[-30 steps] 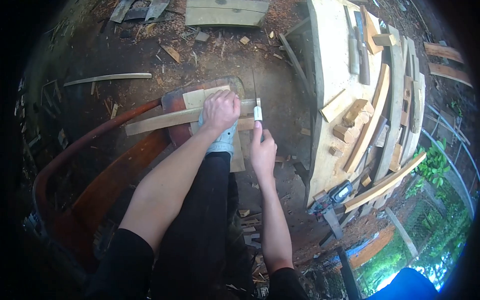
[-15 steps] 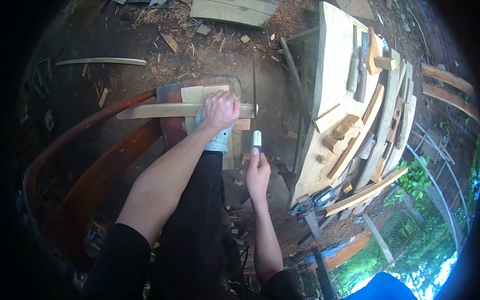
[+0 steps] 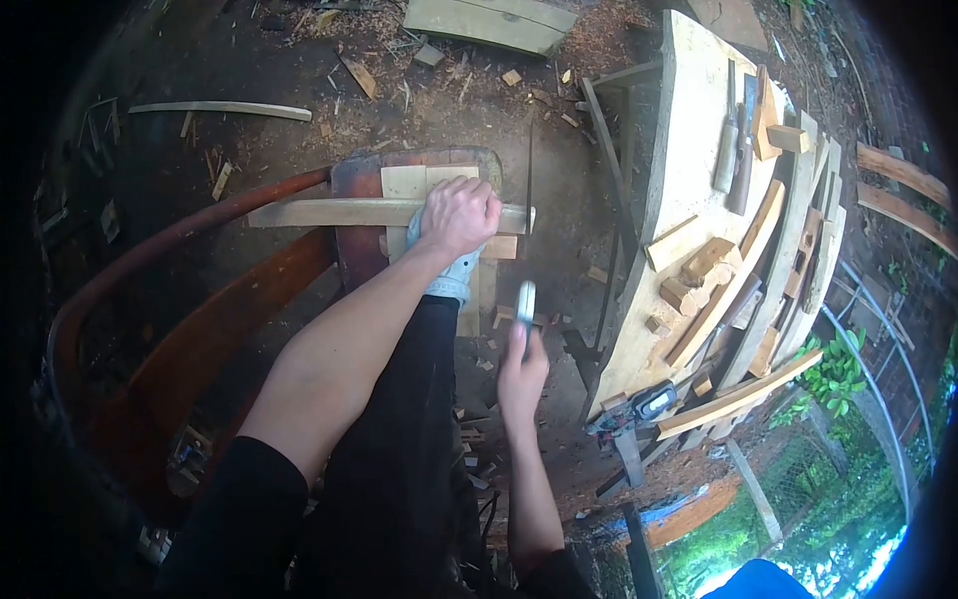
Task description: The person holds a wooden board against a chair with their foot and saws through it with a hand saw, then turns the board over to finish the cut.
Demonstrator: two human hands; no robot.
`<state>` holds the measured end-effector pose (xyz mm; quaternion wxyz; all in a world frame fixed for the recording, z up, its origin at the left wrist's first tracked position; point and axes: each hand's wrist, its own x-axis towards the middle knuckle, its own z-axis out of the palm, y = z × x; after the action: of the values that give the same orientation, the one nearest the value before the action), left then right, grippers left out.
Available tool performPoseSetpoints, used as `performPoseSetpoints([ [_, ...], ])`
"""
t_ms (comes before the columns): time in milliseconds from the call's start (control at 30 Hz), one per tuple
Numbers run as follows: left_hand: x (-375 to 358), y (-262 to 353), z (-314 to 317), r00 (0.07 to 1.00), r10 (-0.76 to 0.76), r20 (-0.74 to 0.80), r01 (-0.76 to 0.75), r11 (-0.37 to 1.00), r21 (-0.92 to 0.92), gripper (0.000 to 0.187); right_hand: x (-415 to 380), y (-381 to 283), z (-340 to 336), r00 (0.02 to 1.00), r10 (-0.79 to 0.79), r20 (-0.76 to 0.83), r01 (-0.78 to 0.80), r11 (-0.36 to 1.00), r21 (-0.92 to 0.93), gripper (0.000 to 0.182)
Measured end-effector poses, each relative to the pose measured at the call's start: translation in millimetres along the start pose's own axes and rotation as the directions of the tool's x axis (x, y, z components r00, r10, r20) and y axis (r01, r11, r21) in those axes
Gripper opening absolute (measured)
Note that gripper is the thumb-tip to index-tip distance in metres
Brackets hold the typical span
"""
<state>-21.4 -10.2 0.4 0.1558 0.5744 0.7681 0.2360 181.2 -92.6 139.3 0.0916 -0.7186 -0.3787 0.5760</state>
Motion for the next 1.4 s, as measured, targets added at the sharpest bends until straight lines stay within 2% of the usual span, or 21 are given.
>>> performPoseSetpoints([
  [67, 1, 0, 1, 1.0, 0.001, 0.004, -0.001, 1.0, 0.006, 0.025, -53, 26, -29, 0.996, -0.087, -0.009, 0.086, 0.993, -0.077, 0.042],
  [200, 3, 0, 0, 1.0, 0.006, -0.007, -0.006, 1.0, 0.02, 0.025, -155, 26, -77, 0.999, 0.005, 0.035, -0.002, 0.997, -0.078, 0.038],
  [300, 2, 2, -1, 1.0, 0.014, -0.019, -0.014, 1.0, 0.017, 0.023, -162, 13, -83, 0.996, 0.079, 0.049, -0.08, 0.996, 0.032, 0.037],
  [367, 3, 1, 0, 0.999, 0.018, -0.03, -0.018, 1.0, 0.009, 0.022, -120, 42, -71, 0.998, -0.064, 0.025, 0.067, 0.989, -0.135, 0.037],
  [400, 2, 2, 0, 0.999, 0.025, -0.04, -0.024, 1.0, 0.015, 0.021, -90, 33, -57, 0.998, -0.043, 0.039, 0.048, 0.988, -0.148, 0.035],
  [433, 2, 2, 1, 0.998, 0.035, -0.054, -0.034, 0.999, 0.025, 0.021, -49, 31, -40, 0.985, -0.173, 0.017, 0.172, 0.958, -0.229, 0.035],
  [467, 1, 2, 0, 0.998, 0.044, -0.053, -0.043, 0.999, 0.025, 0.021, -6, 20, -20, 0.975, -0.221, 0.008, 0.217, 0.951, -0.219, 0.037],
  [500, 0, 3, -1, 0.999, 0.032, -0.037, -0.031, 0.999, 0.036, 0.021, 23, -12, 2, 0.983, -0.183, -0.011, 0.177, 0.967, -0.185, 0.043],
  [533, 3, 3, -2, 0.999, 0.024, -0.025, -0.023, 0.998, 0.051, 0.021, 63, -7, 20, 0.956, -0.29, -0.035, 0.275, 0.933, -0.232, 0.051],
  [567, 8, 2, -3, 0.999, 0.039, -0.029, -0.037, 0.998, 0.058, 0.021, 78, -23, 32, 0.972, -0.221, -0.079, 0.195, 0.949, -0.249, 0.057],
  [733, 4, 4, -1, 1.0, 0.009, -0.003, -0.009, 0.999, 0.044, 0.025, 73, -27, 30, 0.968, -0.223, -0.117, 0.19, 0.952, -0.238, 0.058],
  [800, 5, 2, -3, 1.0, 0.008, 0.004, -0.008, 0.999, 0.054, 0.025, 51, -25, 27, 0.969, -0.208, -0.135, 0.181, 0.966, -0.187, 0.059],
  [833, 4, 3, -3, 1.0, 0.007, 0.012, -0.008, 0.999, 0.045, 0.025, 30, -20, 22, 0.974, -0.197, -0.107, 0.179, 0.971, -0.158, 0.056],
  [867, 0, 3, -2, 1.0, -0.001, 0.016, 0.001, 0.999, 0.037, 0.025, 6, -14, 14, 0.962, -0.25, -0.111, 0.223, 0.952, -0.21, 0.052],
  [900, -3, 3, -1, 1.0, 0.005, 0.008, -0.005, 0.999, 0.037, 0.025, -13, 8, -1, 0.969, -0.234, -0.078, 0.221, 0.964, -0.149, 0.047],
  [967, 10, 3, -1, 0.999, 0.025, -0.022, -0.024, 0.999, 0.041, 0.025, -75, 28, -33, 0.982, -0.186, -0.022, 0.177, 0.961, -0.213, 0.036],
  [1000, 6, 2, -1, 1.0, 0.02, -0.009, -0.02, 0.998, 0.054, 0.025, -108, 15, -47, 0.997, -0.078, 0.001, 0.077, 0.979, -0.188, 0.032],
  [1133, 4, 4, -2, 1.0, -0.002, 0.028, 0.0, 0.998, 0.058, 0.025, -173, 16, -78, 0.998, -0.062, 0.017, 0.064, 0.976, -0.21, 0.029],
  [1233, 2, 2, 1, 0.999, 0.035, -0.024, -0.034, 0.997, 0.07, 0.024, -142, 23, -62, 0.994, -0.106, 0.038, 0.113, 0.954, -0.279, 0.029],
  [1300, 3, 4, -2, 0.999, 0.038, -0.015, -0.037, 0.997, 0.064, 0.023, -96, 40, -44, 0.973, -0.232, 0.008, 0.228, 0.943, -0.242, 0.029],
  [1400, 3, 3, -5, 0.999, 0.044, -0.022, -0.042, 0.996, 0.073, 0.022, -11, 32, -16, 0.953, -0.3, -0.039, 0.289, 0.94, -0.18, 0.034],
])
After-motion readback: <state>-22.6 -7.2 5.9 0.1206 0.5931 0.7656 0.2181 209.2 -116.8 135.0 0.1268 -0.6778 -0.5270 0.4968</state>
